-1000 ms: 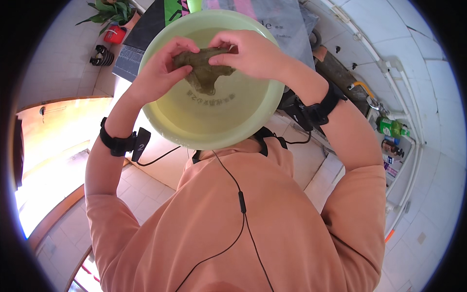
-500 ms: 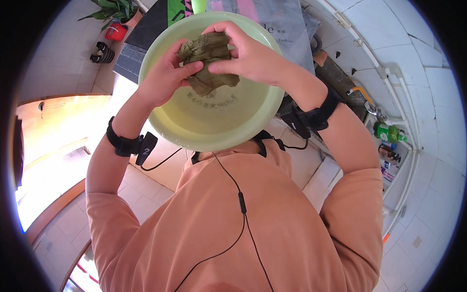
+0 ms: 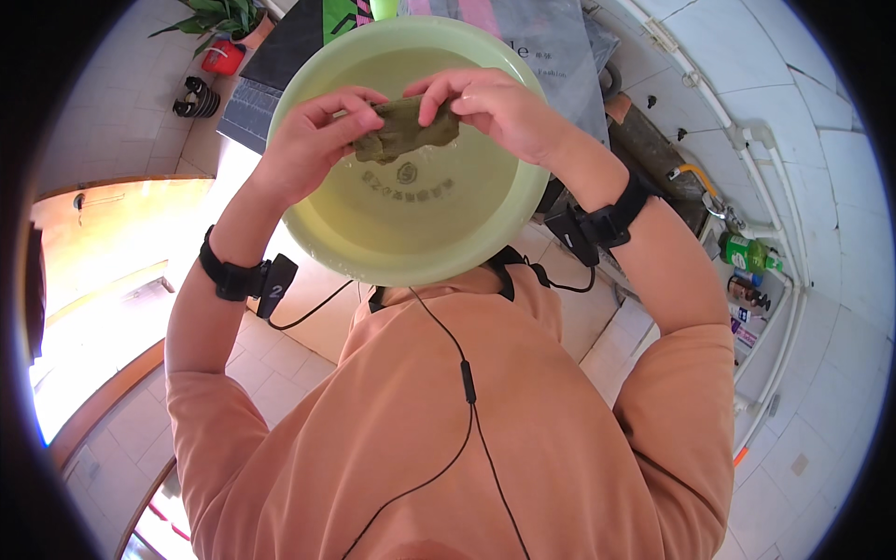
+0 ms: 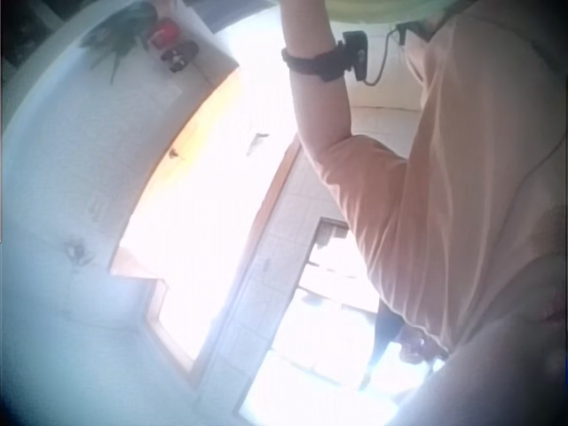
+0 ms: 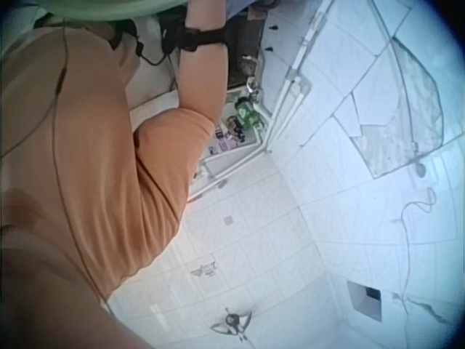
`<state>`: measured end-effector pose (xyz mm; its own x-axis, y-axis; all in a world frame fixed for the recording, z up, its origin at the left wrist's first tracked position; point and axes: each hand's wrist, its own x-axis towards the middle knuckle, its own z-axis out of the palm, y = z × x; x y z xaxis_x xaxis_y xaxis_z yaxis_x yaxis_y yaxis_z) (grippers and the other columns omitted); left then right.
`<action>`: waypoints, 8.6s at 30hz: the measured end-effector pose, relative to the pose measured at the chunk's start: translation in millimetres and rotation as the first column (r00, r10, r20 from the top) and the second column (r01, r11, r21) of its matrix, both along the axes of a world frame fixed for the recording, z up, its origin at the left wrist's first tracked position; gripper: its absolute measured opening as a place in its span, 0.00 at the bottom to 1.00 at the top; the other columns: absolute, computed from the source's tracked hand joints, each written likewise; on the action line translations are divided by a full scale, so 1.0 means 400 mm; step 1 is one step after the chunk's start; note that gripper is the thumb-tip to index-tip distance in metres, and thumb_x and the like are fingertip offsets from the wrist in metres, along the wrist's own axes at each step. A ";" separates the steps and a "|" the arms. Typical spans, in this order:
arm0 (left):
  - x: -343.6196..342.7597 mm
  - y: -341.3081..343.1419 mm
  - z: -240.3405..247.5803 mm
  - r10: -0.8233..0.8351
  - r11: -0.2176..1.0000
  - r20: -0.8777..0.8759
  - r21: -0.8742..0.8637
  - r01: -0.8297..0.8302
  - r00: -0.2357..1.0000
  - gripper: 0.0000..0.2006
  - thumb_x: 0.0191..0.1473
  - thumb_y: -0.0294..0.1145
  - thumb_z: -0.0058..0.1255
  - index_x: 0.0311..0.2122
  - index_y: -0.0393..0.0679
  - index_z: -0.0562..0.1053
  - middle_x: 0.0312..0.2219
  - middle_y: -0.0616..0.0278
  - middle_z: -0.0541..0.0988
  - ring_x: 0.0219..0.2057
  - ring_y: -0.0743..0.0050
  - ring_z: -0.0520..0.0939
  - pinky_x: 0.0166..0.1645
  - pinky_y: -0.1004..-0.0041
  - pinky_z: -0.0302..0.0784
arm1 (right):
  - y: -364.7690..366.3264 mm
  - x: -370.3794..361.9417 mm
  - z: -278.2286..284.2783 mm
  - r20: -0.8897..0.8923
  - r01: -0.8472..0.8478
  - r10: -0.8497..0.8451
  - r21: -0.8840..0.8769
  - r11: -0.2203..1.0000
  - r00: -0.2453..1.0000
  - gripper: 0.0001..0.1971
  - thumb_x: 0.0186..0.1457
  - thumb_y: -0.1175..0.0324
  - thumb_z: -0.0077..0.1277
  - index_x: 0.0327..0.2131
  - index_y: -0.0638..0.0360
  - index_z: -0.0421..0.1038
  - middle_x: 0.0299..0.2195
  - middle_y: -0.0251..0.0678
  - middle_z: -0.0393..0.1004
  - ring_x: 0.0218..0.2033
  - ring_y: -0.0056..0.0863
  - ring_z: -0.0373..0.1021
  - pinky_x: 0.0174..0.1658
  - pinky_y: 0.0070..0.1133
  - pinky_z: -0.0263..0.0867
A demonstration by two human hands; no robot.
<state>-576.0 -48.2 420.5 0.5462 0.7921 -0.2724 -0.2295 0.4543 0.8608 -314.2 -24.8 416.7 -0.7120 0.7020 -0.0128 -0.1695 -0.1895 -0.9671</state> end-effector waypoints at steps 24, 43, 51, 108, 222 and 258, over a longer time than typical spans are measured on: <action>0.007 -0.012 0.022 -0.452 0.892 -0.178 -0.110 0.439 0.874 0.16 0.57 0.33 0.51 0.49 0.40 0.69 0.31 0.65 0.77 0.25 0.80 0.72 0.32 0.80 0.69 | -0.038 -0.013 -0.023 0.467 -0.402 -0.355 0.883 0.243 0.810 0.27 0.50 0.74 0.50 0.56 0.54 0.62 0.43 0.35 0.68 0.43 0.36 0.69 0.44 0.30 0.68; 0.063 -0.060 -0.016 0.153 0.561 -0.944 0.328 0.760 0.294 0.10 0.60 0.35 0.44 0.40 0.41 0.63 0.31 0.49 0.76 0.36 0.45 0.77 0.36 0.56 0.71 | -0.031 -0.048 -0.033 0.240 -0.045 0.346 -0.762 0.646 0.907 0.16 0.62 0.55 0.43 0.25 0.56 0.63 0.17 0.24 0.60 0.17 0.13 0.52 0.22 0.14 0.50; 0.016 -0.032 -0.008 -0.149 0.857 -0.663 0.283 0.430 0.734 0.13 0.63 0.42 0.42 0.41 0.41 0.66 0.18 0.68 0.67 0.18 0.74 0.69 0.24 0.72 0.66 | -0.078 -0.055 0.022 0.541 -0.152 -0.129 0.443 0.883 0.831 0.21 0.58 0.64 0.50 0.53 0.60 0.65 0.36 0.33 0.72 0.29 0.21 0.67 0.31 0.18 0.64; -0.031 -0.074 -0.044 0.625 0.397 -0.602 0.793 0.461 0.497 0.16 0.50 0.33 0.55 0.45 0.40 0.72 0.34 0.49 0.76 0.35 0.48 0.77 0.42 0.63 0.73 | -0.209 -0.082 -0.011 0.754 -0.489 -0.592 0.645 0.587 0.284 0.20 0.59 0.61 0.46 0.55 0.49 0.65 0.63 0.42 0.52 0.61 0.59 0.51 0.57 0.49 0.57; 0.970 5.025 -0.083 -0.643 0.654 -0.341 0.221 0.724 0.686 0.32 0.47 0.23 0.62 0.55 0.50 0.57 0.37 0.58 0.73 0.36 0.75 0.78 0.39 0.75 0.75 | 4.625 0.668 -0.123 -0.016 0.998 -0.998 -0.029 0.057 0.057 0.16 0.58 0.71 0.53 0.45 0.59 0.59 0.37 0.35 0.74 0.35 0.19 0.71 0.35 0.17 0.67; 1.420 7.494 -0.190 -0.039 0.950 -0.565 0.236 0.206 0.824 0.36 0.52 0.28 0.58 0.63 0.44 0.54 0.46 0.51 0.74 0.48 0.63 0.76 0.50 0.68 0.74 | 7.435 1.293 -0.268 0.139 0.681 -0.687 0.091 0.726 0.714 0.14 0.59 0.68 0.52 0.43 0.60 0.59 0.37 0.37 0.70 0.38 0.22 0.70 0.37 0.21 0.71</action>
<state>-7.9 2949.3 344.5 0.4701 0.8156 -0.3374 0.3583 0.1729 0.9174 202.9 2949.3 309.6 -0.0278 0.9985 -0.0480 -0.0916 -0.0504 -0.9945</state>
